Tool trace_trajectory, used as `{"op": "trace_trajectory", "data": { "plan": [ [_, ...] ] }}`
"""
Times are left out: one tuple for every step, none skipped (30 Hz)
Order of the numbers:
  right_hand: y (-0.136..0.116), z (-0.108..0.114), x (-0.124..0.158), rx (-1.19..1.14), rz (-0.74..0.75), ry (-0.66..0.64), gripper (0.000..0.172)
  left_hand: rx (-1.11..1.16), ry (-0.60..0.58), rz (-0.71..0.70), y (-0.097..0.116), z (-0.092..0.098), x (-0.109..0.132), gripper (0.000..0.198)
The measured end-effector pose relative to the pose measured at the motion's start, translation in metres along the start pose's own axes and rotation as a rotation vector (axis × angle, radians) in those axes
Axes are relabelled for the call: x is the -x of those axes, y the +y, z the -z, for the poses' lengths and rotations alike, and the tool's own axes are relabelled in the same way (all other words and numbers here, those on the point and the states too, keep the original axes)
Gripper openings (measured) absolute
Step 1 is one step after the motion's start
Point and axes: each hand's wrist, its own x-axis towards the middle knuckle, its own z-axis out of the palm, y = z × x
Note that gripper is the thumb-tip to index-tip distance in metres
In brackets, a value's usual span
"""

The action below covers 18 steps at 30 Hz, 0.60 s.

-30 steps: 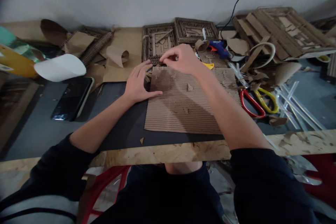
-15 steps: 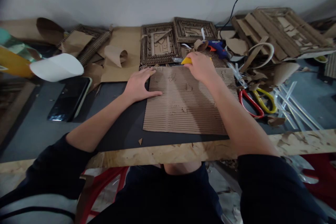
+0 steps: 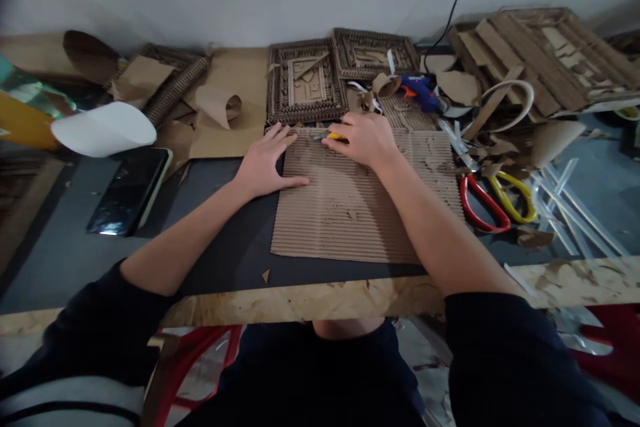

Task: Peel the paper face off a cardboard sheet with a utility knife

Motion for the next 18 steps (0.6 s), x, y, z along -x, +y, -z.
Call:
{"op": "trace_trajectory", "data": {
  "plan": [
    [0.000, -0.001, 0.001, 0.003, 0.000, 0.005, 0.047, -0.002, -0.012, 0.010, 0.001, 0.000, 0.000, 0.122],
    [-0.001, -0.001, 0.002, 0.005, -0.003, 0.008, 0.045, -0.002, -0.023, 0.020, 0.001, 0.000, 0.000, 0.122],
    [-0.001, -0.001, 0.002, 0.005, -0.007, 0.008, 0.044, -0.002, -0.031, 0.027, 0.002, 0.001, 0.000, 0.123],
    [-0.001, 0.000, 0.003, 0.004, -0.012, 0.005, 0.043, -0.003, -0.032, 0.033, 0.002, 0.000, 0.000, 0.123],
    [-0.002, 0.001, 0.002, 0.002, -0.016, -0.002, 0.042, -0.007, -0.027, 0.039, 0.002, 0.000, 0.000, 0.124],
    [-0.002, 0.002, 0.002, -0.002, -0.017, -0.013, 0.043, -0.012, -0.018, 0.047, 0.001, 0.000, 0.000, 0.126],
    [-0.003, 0.003, 0.002, -0.005, -0.017, -0.025, 0.043, -0.015, -0.009, 0.058, 0.000, -0.001, 0.001, 0.128],
    [-0.003, 0.004, 0.001, -0.006, -0.016, -0.037, 0.044, -0.014, -0.005, 0.072, 0.000, -0.001, 0.001, 0.130],
    [-0.004, 0.004, 0.001, -0.006, -0.017, -0.045, 0.044, -0.010, -0.004, 0.085, -0.001, -0.002, 0.001, 0.132],
    [-0.005, 0.004, 0.000, -0.005, -0.016, -0.050, 0.044, -0.002, -0.004, 0.093, -0.001, -0.002, 0.001, 0.133],
    [-0.006, 0.004, 0.000, -0.004, -0.014, -0.052, 0.044, 0.007, -0.005, 0.094, -0.002, -0.003, 0.001, 0.133],
    [-0.007, 0.003, 0.000, -0.005, -0.009, -0.051, 0.044, 0.015, -0.004, 0.090, -0.002, -0.003, 0.001, 0.133],
    [-0.007, 0.002, 0.000, -0.007, -0.004, -0.045, 0.044, 0.022, -0.002, 0.083, -0.002, -0.003, 0.002, 0.133],
    [-0.007, 0.001, 0.000, -0.012, 0.003, -0.035, 0.043, 0.026, -0.001, 0.076, -0.002, -0.003, 0.001, 0.133],
    [-0.007, -0.001, 0.000, -0.021, 0.011, -0.024, 0.043, 0.029, -0.002, 0.072, -0.002, -0.003, 0.001, 0.132],
    [-0.007, -0.004, -0.001, -0.032, 0.015, -0.007, 0.042, 0.030, -0.005, 0.072, -0.002, -0.003, 0.001, 0.131],
    [-0.007, -0.006, -0.002, -0.045, 0.020, 0.010, 0.040, 0.031, -0.007, 0.072, -0.002, -0.003, 0.001, 0.131],
    [-0.006, -0.009, -0.003, -0.060, 0.025, 0.027, 0.039, 0.031, -0.009, 0.073, -0.003, -0.004, 0.001, 0.131]
  ]
}}
